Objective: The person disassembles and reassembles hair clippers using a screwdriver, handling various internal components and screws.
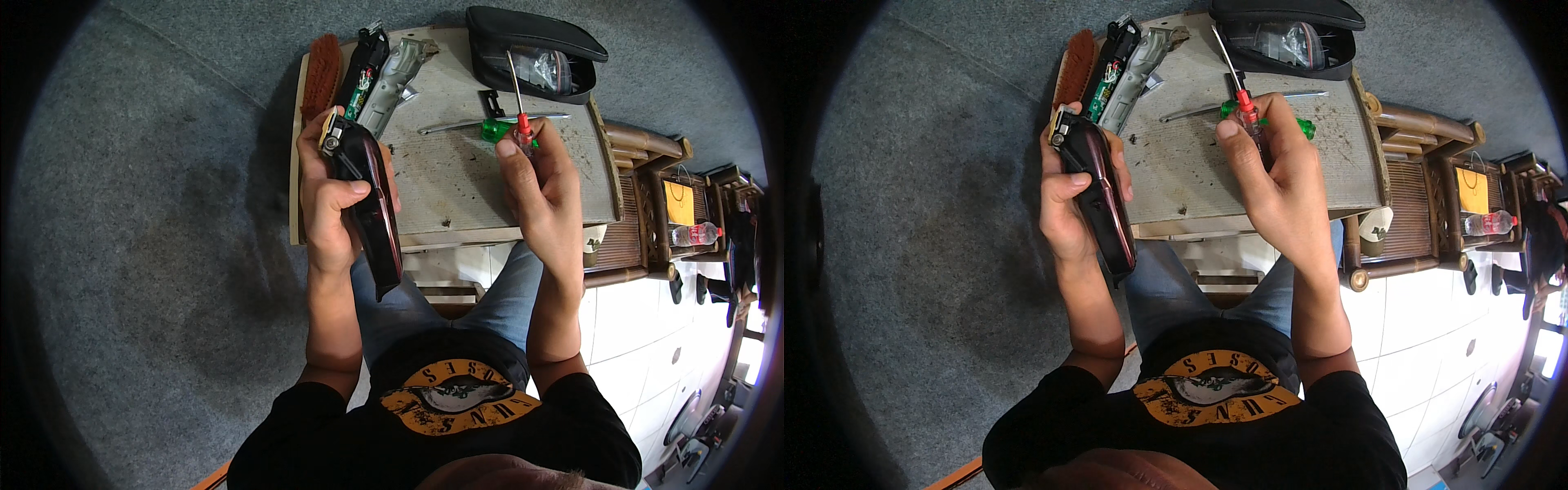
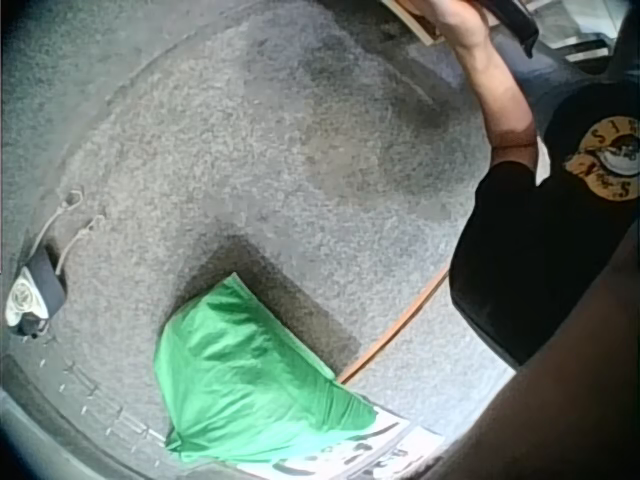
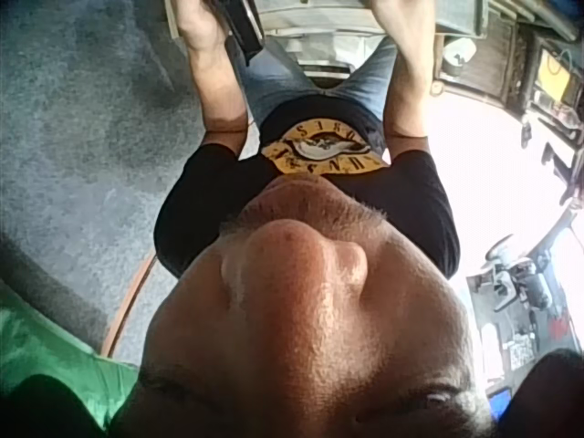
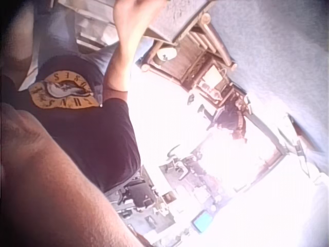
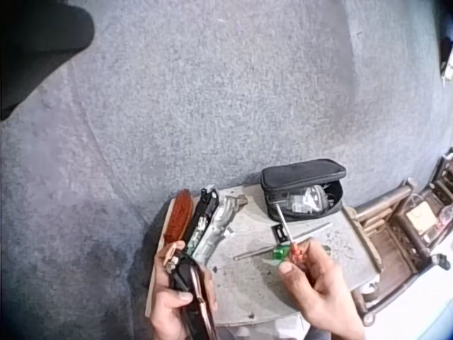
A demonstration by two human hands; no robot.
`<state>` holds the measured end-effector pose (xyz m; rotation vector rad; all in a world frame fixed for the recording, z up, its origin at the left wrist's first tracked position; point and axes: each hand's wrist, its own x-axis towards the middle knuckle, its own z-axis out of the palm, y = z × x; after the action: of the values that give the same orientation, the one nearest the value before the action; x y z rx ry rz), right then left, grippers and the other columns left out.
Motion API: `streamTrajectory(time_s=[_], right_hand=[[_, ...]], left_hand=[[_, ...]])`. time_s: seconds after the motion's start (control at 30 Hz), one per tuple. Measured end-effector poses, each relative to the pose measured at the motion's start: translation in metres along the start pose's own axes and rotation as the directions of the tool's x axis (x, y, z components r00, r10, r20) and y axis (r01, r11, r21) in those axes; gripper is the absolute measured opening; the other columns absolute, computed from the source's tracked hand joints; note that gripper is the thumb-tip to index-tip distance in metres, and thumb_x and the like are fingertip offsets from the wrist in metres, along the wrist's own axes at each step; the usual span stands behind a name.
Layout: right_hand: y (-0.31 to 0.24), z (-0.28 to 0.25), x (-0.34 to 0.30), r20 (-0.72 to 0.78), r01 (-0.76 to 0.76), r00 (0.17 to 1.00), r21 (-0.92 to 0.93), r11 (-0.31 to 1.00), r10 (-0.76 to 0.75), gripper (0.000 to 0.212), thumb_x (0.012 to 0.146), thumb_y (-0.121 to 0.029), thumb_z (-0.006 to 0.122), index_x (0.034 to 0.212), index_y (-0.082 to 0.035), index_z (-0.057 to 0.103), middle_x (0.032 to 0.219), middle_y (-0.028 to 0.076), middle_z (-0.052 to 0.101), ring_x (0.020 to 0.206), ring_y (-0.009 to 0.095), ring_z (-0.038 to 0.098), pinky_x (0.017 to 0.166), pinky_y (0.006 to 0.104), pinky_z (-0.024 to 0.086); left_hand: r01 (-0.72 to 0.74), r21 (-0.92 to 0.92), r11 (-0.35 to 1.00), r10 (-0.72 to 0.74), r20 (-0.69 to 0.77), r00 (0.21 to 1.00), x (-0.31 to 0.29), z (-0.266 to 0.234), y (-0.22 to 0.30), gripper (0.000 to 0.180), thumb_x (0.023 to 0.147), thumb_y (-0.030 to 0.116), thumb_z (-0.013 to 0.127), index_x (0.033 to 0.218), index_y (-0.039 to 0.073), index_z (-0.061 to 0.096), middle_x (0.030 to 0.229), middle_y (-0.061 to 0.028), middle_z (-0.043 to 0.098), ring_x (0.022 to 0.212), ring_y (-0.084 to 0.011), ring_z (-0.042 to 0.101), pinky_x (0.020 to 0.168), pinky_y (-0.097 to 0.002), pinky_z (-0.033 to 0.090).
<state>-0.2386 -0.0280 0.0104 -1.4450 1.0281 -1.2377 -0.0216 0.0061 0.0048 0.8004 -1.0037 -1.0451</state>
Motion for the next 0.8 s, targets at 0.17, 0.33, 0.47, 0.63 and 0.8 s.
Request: streamTrajectory(time_s=[0.17, 0.33, 0.47, 0.63, 0.8], right_hand=[[0.0024, -0.0015, 0.0008, 0.012, 0.018, 1.000, -0.031, 0.999, -0.018, 0.020, 0.104, -0.020, 0.066, 0.098, -0.002, 0.058, 0.069, -0.006, 0.046, 0.064, 0.002, 0.036, 0.055, 0.0245, 0.026], [0.0028, 0.0000, 0.0010, 0.012, 0.063, 0.998, -0.061, 0.996, -0.063, 0.021, 0.103, -0.020, 0.066, 0.097, -0.001, 0.058, 0.068, -0.005, 0.047, 0.065, 0.002, 0.037, 0.055, 0.0244, 0.027], [0.0049, 0.0001, 0.0013, 0.020, 0.097, 0.995, -0.085, 0.992, -0.096, 0.022, 0.103, -0.020, 0.066, 0.096, -0.001, 0.059, 0.068, -0.005, 0.049, 0.065, 0.003, 0.039, 0.055, 0.0242, 0.029], [0.0057, 0.0003, 0.0020, 0.023, 0.125, 0.992, -0.102, 0.987, -0.124, 0.023, 0.103, -0.020, 0.067, 0.094, -0.001, 0.060, 0.067, -0.004, 0.049, 0.064, 0.003, 0.039, 0.055, 0.0248, 0.030], [0.0051, -0.0004, 0.0015, 0.023, 0.133, 0.991, -0.155, 0.979, -0.131, 0.024, 0.103, -0.021, 0.067, 0.091, -0.001, 0.059, 0.065, -0.004, 0.048, 0.064, 0.003, 0.039, 0.054, 0.0254, 0.030]], left_hand=[[0.010, 0.134, 0.991, -0.009, -0.011, 1.000, -0.0015, 0.0009, 0.0003, 0.079, 0.077, 0.024, 0.053, 0.151, 0.002, 0.034, 0.091, -0.0217, 0.060, 0.061, -0.0210, 0.062, 0.056, -0.0306, 0.054], [0.002, 0.203, 0.979, -0.002, 0.001, 1.000, -0.0008, 0.0040, 0.0023, 0.082, 0.075, 0.024, 0.055, 0.151, 0.002, 0.034, 0.088, -0.0208, 0.060, 0.059, -0.0195, 0.061, 0.056, -0.0301, 0.054], [0.013, 0.193, 0.981, -0.009, -0.021, 1.000, -0.0015, 0.0066, 0.0010, 0.083, 0.074, 0.025, 0.056, 0.151, 0.002, 0.034, 0.088, -0.0207, 0.060, 0.059, -0.0187, 0.060, 0.055, -0.0298, 0.054], [-0.001, 0.201, 0.980, 0.004, -0.011, 1.000, -0.0005, 0.0023, -0.0025, 0.085, 0.072, 0.023, 0.055, 0.152, 0.002, 0.032, 0.089, -0.0209, 0.060, 0.060, -0.0187, 0.061, 0.057, -0.0306, 0.056], [0.002, 0.211, 0.977, -0.004, 0.006, 1.000, 0.0000, 0.0007, -0.0027, 0.086, 0.072, 0.023, 0.054, 0.152, 0.001, 0.031, 0.089, -0.0212, 0.060, 0.061, -0.0189, 0.062, 0.058, -0.0314, 0.058]])
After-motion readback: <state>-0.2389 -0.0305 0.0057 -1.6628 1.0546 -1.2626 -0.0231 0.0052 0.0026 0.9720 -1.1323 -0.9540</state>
